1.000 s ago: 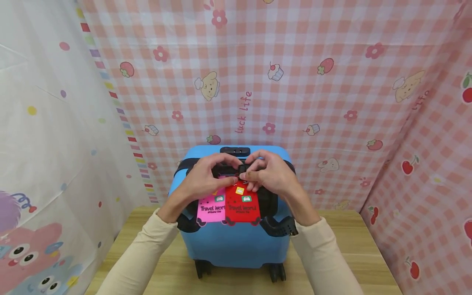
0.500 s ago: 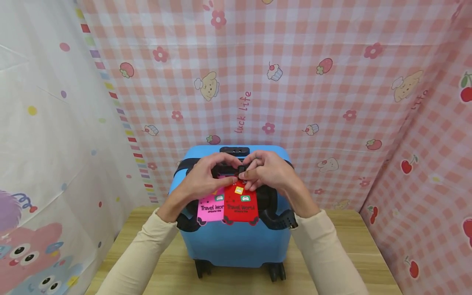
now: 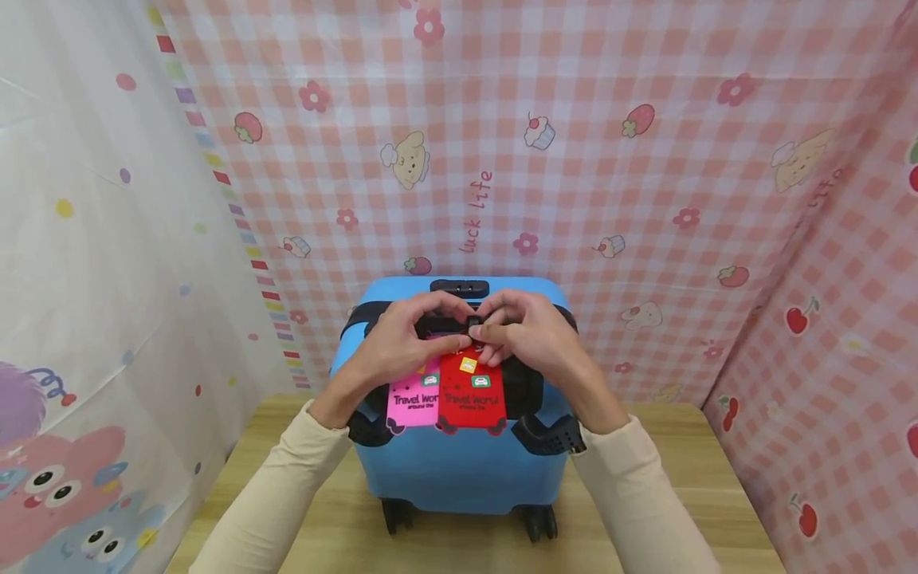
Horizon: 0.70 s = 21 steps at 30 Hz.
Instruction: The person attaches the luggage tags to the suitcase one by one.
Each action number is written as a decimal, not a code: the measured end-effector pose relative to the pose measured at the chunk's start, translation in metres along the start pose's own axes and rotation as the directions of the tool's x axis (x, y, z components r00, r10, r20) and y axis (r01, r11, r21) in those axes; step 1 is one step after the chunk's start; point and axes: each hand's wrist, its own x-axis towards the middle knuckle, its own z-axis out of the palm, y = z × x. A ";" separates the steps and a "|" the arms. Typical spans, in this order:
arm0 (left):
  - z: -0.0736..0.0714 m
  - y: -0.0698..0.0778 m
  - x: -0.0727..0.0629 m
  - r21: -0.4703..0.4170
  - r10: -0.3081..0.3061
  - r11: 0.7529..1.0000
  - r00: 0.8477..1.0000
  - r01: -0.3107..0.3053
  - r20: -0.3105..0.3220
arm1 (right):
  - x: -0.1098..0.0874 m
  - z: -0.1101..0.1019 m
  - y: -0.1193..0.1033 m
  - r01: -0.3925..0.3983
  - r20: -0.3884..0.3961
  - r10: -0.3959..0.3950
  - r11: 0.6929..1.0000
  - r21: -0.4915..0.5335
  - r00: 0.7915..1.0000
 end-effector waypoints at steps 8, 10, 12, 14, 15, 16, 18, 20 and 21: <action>0.001 0.002 0.000 -0.001 -0.026 1.000 1.000 0.026 -0.010 | -0.003 0.002 0.003 0.034 -0.052 -0.035 0.999 -0.031 0.998; 0.001 0.002 0.000 0.000 -0.028 1.000 1.000 0.028 -0.012 | -0.003 0.003 0.004 0.042 -0.061 -0.044 0.999 -0.031 0.997; 0.001 0.003 0.000 -0.002 -0.031 1.000 0.999 0.031 -0.014 | -0.004 0.003 0.004 0.048 -0.066 -0.050 0.998 -0.031 0.997; 0.000 0.003 0.000 -0.004 -0.035 0.999 0.999 0.035 -0.012 | -0.004 0.004 0.005 0.054 -0.066 -0.056 0.998 -0.027 0.996; 0.000 0.003 0.000 -0.004 -0.037 0.999 0.999 0.037 -0.011 | -0.004 0.004 0.006 0.057 -0.065 -0.058 0.998 -0.027 0.996; 0.000 0.003 0.000 -0.005 -0.037 0.999 0.999 0.037 -0.011 | -0.004 0.004 0.006 0.059 -0.064 -0.060 0.998 -0.025 0.996; 0.000 0.003 0.000 -0.002 -0.035 0.999 0.999 0.035 -0.012 | -0.004 0.003 0.006 0.064 -0.060 -0.065 0.998 -0.020 0.996; 0.000 0.003 0.000 0.001 -0.030 1.000 0.999 0.030 -0.015 | -0.004 0.003 0.007 0.069 -0.058 -0.070 0.998 -0.015 0.996; 0.000 0.003 0.001 0.001 -0.028 1.000 0.999 0.028 -0.017 | -0.004 0.003 0.007 0.072 -0.056 -0.073 0.997 -0.013 0.996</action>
